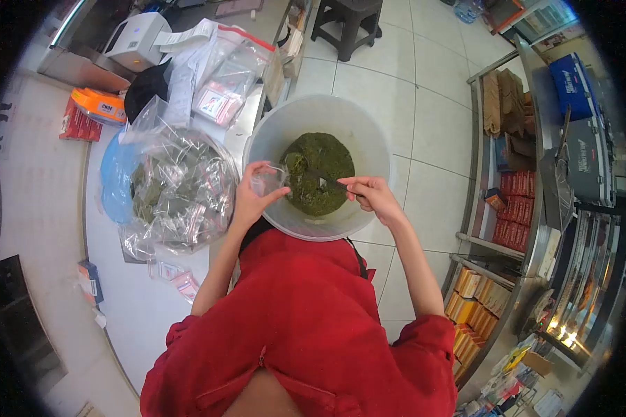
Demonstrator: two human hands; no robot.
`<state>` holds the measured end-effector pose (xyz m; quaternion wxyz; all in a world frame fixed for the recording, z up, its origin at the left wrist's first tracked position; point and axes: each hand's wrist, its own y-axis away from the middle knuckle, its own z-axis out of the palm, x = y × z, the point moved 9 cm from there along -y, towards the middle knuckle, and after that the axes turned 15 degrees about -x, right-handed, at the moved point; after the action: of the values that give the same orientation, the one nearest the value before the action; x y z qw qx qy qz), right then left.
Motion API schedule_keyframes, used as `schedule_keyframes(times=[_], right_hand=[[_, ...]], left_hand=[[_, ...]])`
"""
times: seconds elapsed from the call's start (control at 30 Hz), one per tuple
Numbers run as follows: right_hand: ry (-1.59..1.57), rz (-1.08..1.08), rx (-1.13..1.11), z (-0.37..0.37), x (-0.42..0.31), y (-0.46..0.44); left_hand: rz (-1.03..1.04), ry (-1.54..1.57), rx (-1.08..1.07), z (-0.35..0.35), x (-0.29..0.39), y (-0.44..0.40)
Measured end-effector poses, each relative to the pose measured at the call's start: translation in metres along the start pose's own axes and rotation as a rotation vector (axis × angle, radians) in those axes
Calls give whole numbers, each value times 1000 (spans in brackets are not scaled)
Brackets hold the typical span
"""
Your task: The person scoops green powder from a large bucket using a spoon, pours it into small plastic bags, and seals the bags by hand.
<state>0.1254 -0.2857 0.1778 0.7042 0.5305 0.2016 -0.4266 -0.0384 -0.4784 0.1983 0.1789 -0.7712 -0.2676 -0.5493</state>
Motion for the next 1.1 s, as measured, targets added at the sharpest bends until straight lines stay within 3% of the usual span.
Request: schedule_keyframes(times=[0.07, 0.13, 0.17, 0.23, 0.27, 0.33, 0.43, 0.57, 0.63, 0.67, 0.73, 0.77, 0.83, 0.9, 0.97, 1.0, 1.07, 1.1], right_hand=[[66, -88, 62, 6, -12, 13], [446, -373, 259, 13, -45, 32], [453, -379, 258, 21, -47, 36], [822, -431, 495, 36, -68, 56], [827, -437, 499, 41, -67, 58], [1136, -572, 598, 63, -80, 71], [1199, -694, 663, 70, -79, 76], [1101, -899, 774, 68, -85, 88], [1104, -634, 843, 54, -82, 86], [1107, -640, 842, 47, -80, 88], [1282, -315, 412, 38, -49, 49], [1288, -324, 414, 38, -47, 47], [1190, -232, 141, 48, -28, 28], [1105, -246, 119, 44, -22, 13], [915, -579, 199, 47, -50, 15], [914, -583, 193, 49, -51, 8], [412, -654, 193, 32, -58, -7], [410, -660, 192, 37, -61, -13]], left_hand=[[-8, -1, 19, 12, -3, -13], [-41, -48, 51, 17, 1, -25], [-34, -48, 58, 20, 4, -30], [-4, -14, 92, 21, 10, -38], [4, -13, 95, 22, 13, -40], [56, -62, 153, 16, 28, -43], [35, -42, 121, 15, 27, -46], [60, -41, 139, 11, 29, -44], [203, -139, 223, 3, 45, -36], [207, -140, 228, 2, 46, -33], [304, -200, 328, -6, 58, -20], [311, -202, 335, -7, 60, -19], [313, -122, 315, -11, 58, -19], [310, -76, 297, -15, 52, -19], [307, -31, 277, -20, 44, -24], [282, 25, 245, -21, 40, -26], [271, 73, 216, -24, 38, -32], [199, 189, 133, -19, 36, -35]])
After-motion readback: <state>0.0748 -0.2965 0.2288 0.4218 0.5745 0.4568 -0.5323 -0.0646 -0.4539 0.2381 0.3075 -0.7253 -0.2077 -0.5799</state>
